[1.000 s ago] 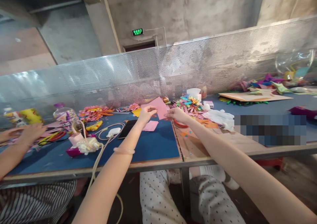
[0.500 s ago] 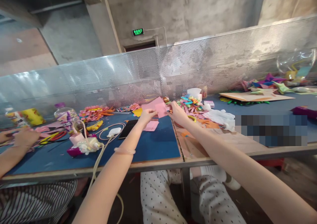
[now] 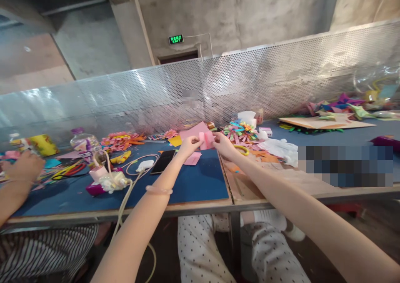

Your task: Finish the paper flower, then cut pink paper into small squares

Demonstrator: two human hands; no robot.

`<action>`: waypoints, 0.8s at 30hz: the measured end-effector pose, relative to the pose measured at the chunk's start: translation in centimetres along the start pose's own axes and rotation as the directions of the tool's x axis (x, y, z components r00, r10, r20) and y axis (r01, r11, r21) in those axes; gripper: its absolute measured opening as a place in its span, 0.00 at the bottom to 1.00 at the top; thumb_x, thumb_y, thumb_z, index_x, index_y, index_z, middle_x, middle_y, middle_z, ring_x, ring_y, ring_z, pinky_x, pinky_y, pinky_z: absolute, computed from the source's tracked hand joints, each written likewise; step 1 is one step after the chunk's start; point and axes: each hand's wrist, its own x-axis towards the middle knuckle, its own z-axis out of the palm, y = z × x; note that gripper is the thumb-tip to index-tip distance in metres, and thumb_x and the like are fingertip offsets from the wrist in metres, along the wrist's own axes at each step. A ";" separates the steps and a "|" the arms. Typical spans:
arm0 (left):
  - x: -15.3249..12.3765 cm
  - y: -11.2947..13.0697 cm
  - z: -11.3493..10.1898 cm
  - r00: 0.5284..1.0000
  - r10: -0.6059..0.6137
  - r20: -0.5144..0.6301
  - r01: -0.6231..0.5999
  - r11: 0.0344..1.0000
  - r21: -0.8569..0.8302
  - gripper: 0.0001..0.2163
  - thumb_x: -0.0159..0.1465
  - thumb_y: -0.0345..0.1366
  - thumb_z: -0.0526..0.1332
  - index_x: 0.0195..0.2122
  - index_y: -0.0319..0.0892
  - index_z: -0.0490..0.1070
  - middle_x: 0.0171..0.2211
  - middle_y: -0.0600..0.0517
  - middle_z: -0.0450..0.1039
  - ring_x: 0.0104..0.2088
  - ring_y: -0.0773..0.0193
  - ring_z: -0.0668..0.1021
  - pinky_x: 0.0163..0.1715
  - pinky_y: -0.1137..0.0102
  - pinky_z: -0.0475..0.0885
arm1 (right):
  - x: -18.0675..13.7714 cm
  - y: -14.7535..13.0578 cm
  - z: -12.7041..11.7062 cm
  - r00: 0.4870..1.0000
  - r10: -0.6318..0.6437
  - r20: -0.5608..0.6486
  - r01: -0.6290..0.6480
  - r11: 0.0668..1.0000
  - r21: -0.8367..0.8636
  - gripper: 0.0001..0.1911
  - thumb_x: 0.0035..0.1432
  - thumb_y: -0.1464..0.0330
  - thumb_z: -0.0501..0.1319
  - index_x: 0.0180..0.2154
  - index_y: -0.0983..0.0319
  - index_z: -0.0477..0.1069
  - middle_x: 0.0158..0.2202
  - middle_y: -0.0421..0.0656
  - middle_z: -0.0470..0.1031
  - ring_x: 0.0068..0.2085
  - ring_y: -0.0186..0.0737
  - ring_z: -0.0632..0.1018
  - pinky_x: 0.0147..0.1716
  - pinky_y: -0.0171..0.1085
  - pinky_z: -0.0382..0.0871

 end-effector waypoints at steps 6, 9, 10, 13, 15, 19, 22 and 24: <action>0.1 -0.1 -0.1 0.992 -0.100 -0.083 0.098 0.995 -0.024 0.03 0.49 0.29 0.63 0.25 0.37 0.70 0.21 0.53 0.70 0.23 0.66 0.74 0.23 0.72 0.70 | 0.5 0.4 -0.8 0.984 0.176 -0.040 -0.161 0.956 0.247 0.05 0.48 0.71 0.57 0.31 0.64 0.68 0.29 0.42 0.74 0.28 0.38 0.76 0.28 0.37 0.73; 0.1 -0.3 -0.2 0.987 -0.126 -0.100 0.120 0.991 -0.064 0.01 0.49 0.27 0.62 0.23 0.37 0.70 0.20 0.53 0.70 0.22 0.66 0.74 0.23 0.71 0.72 | 0.5 -0.4 -1.0 0.966 0.257 -0.008 -0.237 0.902 0.362 0.03 0.48 0.73 0.58 0.30 0.64 0.67 0.28 0.42 0.74 0.26 0.37 0.76 0.25 0.36 0.74; 0.2 -0.4 -0.2 0.987 -0.132 -0.095 0.123 0.988 -0.098 0.01 0.48 0.27 0.62 0.23 0.36 0.70 0.20 0.53 0.70 0.22 0.66 0.74 0.24 0.70 0.72 | 0.5 -0.7 -1.1 0.961 0.277 0.004 -0.258 0.890 0.375 0.03 0.48 0.73 0.58 0.30 0.64 0.67 0.29 0.42 0.74 0.25 0.36 0.76 0.25 0.36 0.74; 0.5 -1.0 -0.2 0.985 -0.165 -0.051 0.149 0.962 -0.228 0.03 0.48 0.27 0.63 0.23 0.36 0.69 0.20 0.53 0.70 0.22 0.65 0.75 0.25 0.67 0.74 | 0.7 -1.1 -2.0 0.953 0.303 -0.014 -0.285 0.908 0.306 0.04 0.52 0.71 0.57 0.32 0.65 0.67 0.30 0.44 0.75 0.25 0.36 0.76 0.24 0.37 0.73; 0.8 -1.4 -0.2 0.979 -0.201 -0.043 0.181 0.940 -0.290 0.03 0.48 0.27 0.63 0.23 0.36 0.69 0.20 0.53 0.69 0.22 0.65 0.74 0.26 0.65 0.75 | 0.9 -0.9 -2.9 0.957 0.276 -0.083 -0.267 0.958 0.105 0.07 0.56 0.69 0.54 0.35 0.66 0.67 0.31 0.47 0.75 0.28 0.39 0.77 0.27 0.39 0.73; 0.9 -1.6 -0.4 0.961 -0.262 -0.091 0.219 0.917 -0.335 0.05 0.46 0.25 0.64 0.21 0.36 0.66 0.19 0.53 0.67 0.20 0.66 0.74 0.27 0.65 0.75 | 0.9 0.4 -4.5 0.981 0.170 -0.095 -0.193 0.787 -0.586 0.07 0.48 0.70 0.62 0.30 0.68 0.70 0.36 0.58 0.75 0.44 0.54 0.75 0.41 0.48 0.68; 0.9 -1.5 -0.5 0.953 -0.288 -0.095 0.240 0.908 -0.343 0.06 0.46 0.25 0.64 0.21 0.37 0.66 0.18 0.53 0.66 0.21 0.65 0.74 0.26 0.65 0.75 | 0.7 1.9 -5.0 0.986 0.165 -0.009 -0.117 0.657 -0.745 0.15 0.32 0.70 0.70 0.26 0.66 0.71 0.45 0.61 0.72 0.55 0.64 0.63 0.47 0.56 0.61; 0.9 -1.6 -0.5 0.953 -0.291 -0.090 0.241 0.902 -0.358 0.06 0.46 0.25 0.64 0.21 0.36 0.65 0.17 0.54 0.65 0.20 0.66 0.73 0.26 0.65 0.75 | 0.7 2.8 -5.1 0.985 0.157 0.067 -0.047 0.628 -0.777 0.15 0.28 0.66 0.71 0.22 0.63 0.71 0.42 0.57 0.74 0.57 0.64 0.60 0.47 0.56 0.61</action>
